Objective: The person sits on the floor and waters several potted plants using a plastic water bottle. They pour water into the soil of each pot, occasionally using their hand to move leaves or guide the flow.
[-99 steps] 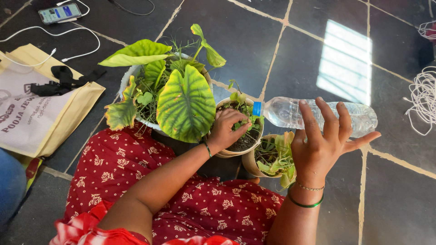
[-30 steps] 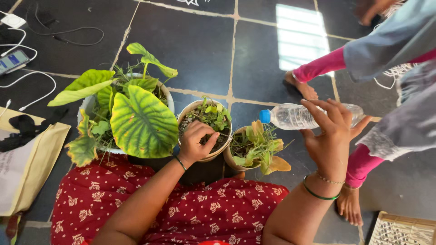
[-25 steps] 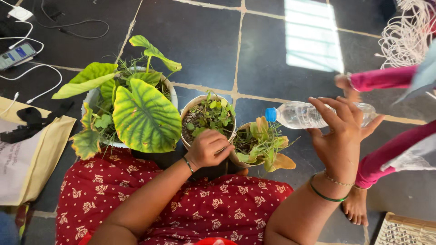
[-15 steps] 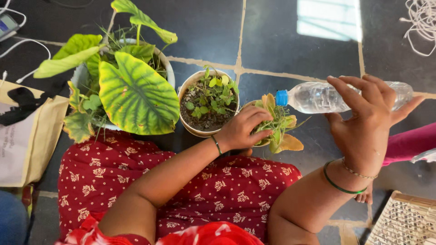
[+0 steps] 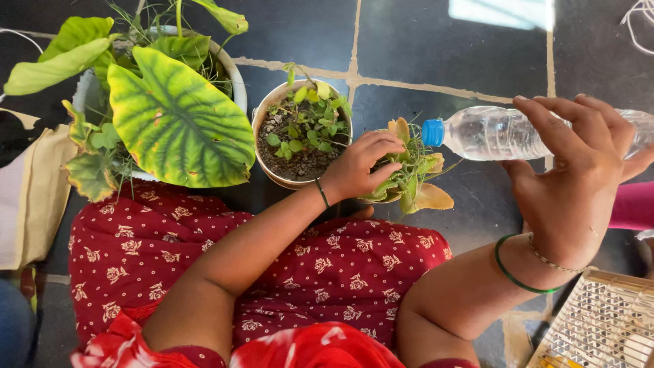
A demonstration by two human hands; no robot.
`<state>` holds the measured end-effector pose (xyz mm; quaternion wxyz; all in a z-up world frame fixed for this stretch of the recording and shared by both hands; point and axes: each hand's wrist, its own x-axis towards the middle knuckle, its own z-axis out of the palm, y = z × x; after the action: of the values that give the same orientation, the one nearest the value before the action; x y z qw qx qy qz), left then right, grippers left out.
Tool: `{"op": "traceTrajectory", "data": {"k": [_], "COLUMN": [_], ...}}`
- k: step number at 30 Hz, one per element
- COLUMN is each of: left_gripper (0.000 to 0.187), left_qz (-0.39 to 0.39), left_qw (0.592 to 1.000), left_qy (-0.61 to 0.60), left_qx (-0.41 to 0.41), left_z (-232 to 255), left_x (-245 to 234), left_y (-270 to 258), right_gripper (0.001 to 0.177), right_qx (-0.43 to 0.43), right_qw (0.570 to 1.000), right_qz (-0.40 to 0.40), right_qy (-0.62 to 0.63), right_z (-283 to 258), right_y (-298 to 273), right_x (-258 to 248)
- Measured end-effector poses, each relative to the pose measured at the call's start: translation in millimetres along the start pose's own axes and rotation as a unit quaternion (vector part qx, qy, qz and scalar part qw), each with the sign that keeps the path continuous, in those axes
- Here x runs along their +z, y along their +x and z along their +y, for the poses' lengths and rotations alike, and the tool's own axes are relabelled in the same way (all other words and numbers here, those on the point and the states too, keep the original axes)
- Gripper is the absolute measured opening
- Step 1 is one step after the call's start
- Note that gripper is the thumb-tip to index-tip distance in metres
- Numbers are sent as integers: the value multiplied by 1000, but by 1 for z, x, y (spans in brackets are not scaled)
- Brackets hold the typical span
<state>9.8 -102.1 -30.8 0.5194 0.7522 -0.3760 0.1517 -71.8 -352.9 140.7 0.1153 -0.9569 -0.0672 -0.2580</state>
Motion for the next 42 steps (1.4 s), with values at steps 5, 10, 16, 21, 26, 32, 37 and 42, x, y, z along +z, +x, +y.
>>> {"op": "traceTrajectory", "data": {"k": [5, 10, 16, 21, 26, 32, 37, 42], "left_gripper": [30, 47, 44, 30, 28, 25, 25, 24], "left_qz": [-44, -84, -99, -115, -116, -113, -110, -107], "left_qw": [998, 986, 984, 977, 959, 957, 957, 959], "left_qy": [38, 117, 120, 133, 180, 190, 186, 181], "left_qx": [-3, 83, 83, 121, 185, 190, 192, 190], "left_z": [-6, -15, -10, 4, 13, 14, 13, 10], "left_x": [0, -1, -14, -33, -46, -50, -49, -46], "left_y": [13, 19, 10, 2, -4, -9, -9, -12], "right_gripper": [56, 57, 59, 57, 57, 58, 57, 57], "right_qx": [-1, 39, 74, 65, 62, 27, 30, 61], "right_qw": [1000, 999, 996, 996, 997, 999, 999, 996], "right_qz": [2, -4, -9, -8, -16, -27, -14, 3], "right_qy": [10, 32, 59, 66, 53, -14, 1, 59], "right_z": [-11, -29, -40, -43, -43, -28, -24, -40], "right_y": [7, 19, 24, 25, 24, 13, 10, 20], "right_x": [-2, -8, -15, -16, -17, -10, -7, -12]}}
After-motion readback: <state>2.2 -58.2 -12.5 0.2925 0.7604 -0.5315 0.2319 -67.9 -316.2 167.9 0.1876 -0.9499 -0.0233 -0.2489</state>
